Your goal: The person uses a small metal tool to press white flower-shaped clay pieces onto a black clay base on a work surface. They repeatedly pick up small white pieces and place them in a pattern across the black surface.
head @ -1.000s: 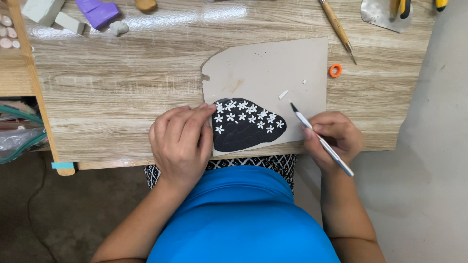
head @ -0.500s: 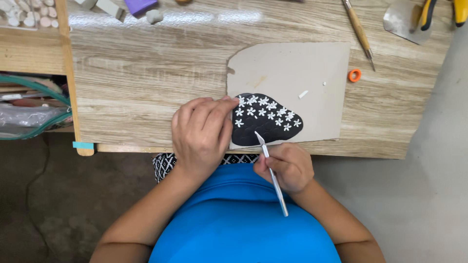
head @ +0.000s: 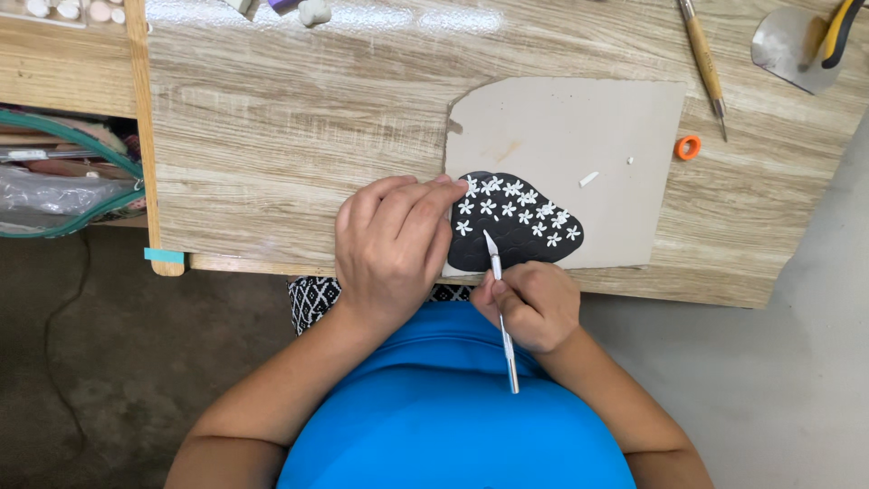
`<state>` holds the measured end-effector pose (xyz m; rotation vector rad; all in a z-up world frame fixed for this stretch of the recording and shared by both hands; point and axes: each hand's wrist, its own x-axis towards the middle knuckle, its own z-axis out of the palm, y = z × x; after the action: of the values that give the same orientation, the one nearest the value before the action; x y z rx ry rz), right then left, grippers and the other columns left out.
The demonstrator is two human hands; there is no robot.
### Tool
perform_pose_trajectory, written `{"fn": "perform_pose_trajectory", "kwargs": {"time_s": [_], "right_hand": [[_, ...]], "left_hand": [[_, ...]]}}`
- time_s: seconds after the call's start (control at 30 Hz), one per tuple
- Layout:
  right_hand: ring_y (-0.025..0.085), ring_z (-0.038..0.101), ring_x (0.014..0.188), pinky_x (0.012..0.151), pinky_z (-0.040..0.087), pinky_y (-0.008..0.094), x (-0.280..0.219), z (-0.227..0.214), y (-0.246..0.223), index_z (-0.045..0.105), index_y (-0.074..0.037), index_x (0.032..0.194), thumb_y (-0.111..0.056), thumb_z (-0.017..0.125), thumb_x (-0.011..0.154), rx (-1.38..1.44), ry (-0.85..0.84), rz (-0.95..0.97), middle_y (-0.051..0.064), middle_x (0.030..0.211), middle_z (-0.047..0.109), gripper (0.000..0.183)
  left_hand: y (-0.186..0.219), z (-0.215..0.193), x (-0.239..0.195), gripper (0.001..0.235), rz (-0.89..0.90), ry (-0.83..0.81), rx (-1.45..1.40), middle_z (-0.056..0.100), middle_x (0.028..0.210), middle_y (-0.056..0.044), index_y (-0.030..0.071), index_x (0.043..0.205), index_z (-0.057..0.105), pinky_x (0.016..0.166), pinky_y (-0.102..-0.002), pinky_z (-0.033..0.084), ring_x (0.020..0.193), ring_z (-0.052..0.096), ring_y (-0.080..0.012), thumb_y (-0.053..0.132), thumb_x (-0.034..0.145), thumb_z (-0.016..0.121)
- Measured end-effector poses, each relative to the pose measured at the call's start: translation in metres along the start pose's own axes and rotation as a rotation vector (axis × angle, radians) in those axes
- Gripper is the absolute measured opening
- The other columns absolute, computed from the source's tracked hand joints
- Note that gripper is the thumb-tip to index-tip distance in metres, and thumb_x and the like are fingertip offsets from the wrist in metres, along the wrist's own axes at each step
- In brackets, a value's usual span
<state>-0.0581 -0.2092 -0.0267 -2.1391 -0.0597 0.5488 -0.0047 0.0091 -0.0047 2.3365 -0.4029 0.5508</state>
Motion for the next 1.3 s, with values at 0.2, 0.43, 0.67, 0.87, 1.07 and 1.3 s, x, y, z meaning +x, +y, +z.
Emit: {"fn": "perform_pose_trajectory", "kwargs": {"time_s": [0.2,0.43,0.67,0.87,1.07,1.3], "right_hand": [[0.042,0.042,0.037,0.033,0.032,0.041,0.001,0.005,-0.006,0.054,-0.006,0.058,-0.012,0.060,0.087,-0.129,0.087,-0.217,0.016,0.041,0.045,0.030],[0.027,0.048,0.038,0.031,0.037,0.033,0.012,0.022,0.005,0.062,-0.002,0.069,0.016,0.074,0.077,-0.295,0.525,-0.947,0.018,0.060,0.059,0.023],[0.025,0.050,0.044,0.034,0.041,0.032,0.013,0.017,0.001,0.062,0.000,0.074,0.018,0.075,0.078,-0.334,0.543,-1.090,0.019,0.068,0.061,0.024],[0.025,0.051,0.044,0.035,0.042,0.032,0.012,0.010,-0.002,0.061,-0.003,0.071,0.016,0.075,0.079,-0.332,0.477,-1.075,0.018,0.069,0.061,0.024],[0.028,0.061,0.053,0.044,0.051,0.033,-0.003,0.005,0.002,0.067,-0.002,0.080,0.009,0.082,0.076,-0.047,0.551,-0.944,0.019,0.074,0.068,0.019],[0.033,0.065,0.067,0.057,0.054,0.036,-0.004,-0.055,0.032,0.063,0.002,0.080,0.002,0.087,0.081,0.067,0.755,-0.738,0.024,0.081,0.067,0.024]], "left_hand": [[0.000,0.000,-0.001,0.025,0.001,0.003,0.002,0.071,0.099,-0.001,0.015,0.113,0.076,0.086,-0.039,0.049,0.103,0.066,-0.0259,0.005,0.091,0.069],[-0.002,0.002,-0.002,0.026,0.013,0.000,0.013,0.071,0.100,0.000,0.016,0.114,0.076,0.087,-0.039,0.048,0.103,0.065,-0.0253,0.006,0.092,0.068],[-0.001,0.002,-0.001,0.025,0.007,0.004,0.012,0.071,0.100,0.000,0.017,0.114,0.076,0.087,-0.038,0.048,0.103,0.064,-0.0247,0.006,0.093,0.067],[-0.001,0.000,-0.001,0.025,0.006,-0.006,0.007,0.071,0.101,0.000,0.017,0.114,0.076,0.087,-0.038,0.048,0.103,0.065,-0.0249,0.006,0.093,0.067],[0.001,-0.001,0.000,0.026,-0.003,-0.008,-0.003,0.071,0.099,-0.001,0.016,0.114,0.077,0.086,-0.040,0.048,0.102,0.065,-0.0262,0.004,0.092,0.068],[-0.001,0.004,-0.002,0.028,0.017,0.000,0.017,0.071,0.099,0.000,0.018,0.113,0.078,0.086,-0.039,0.049,0.100,0.066,-0.0254,0.005,0.091,0.068]]}}
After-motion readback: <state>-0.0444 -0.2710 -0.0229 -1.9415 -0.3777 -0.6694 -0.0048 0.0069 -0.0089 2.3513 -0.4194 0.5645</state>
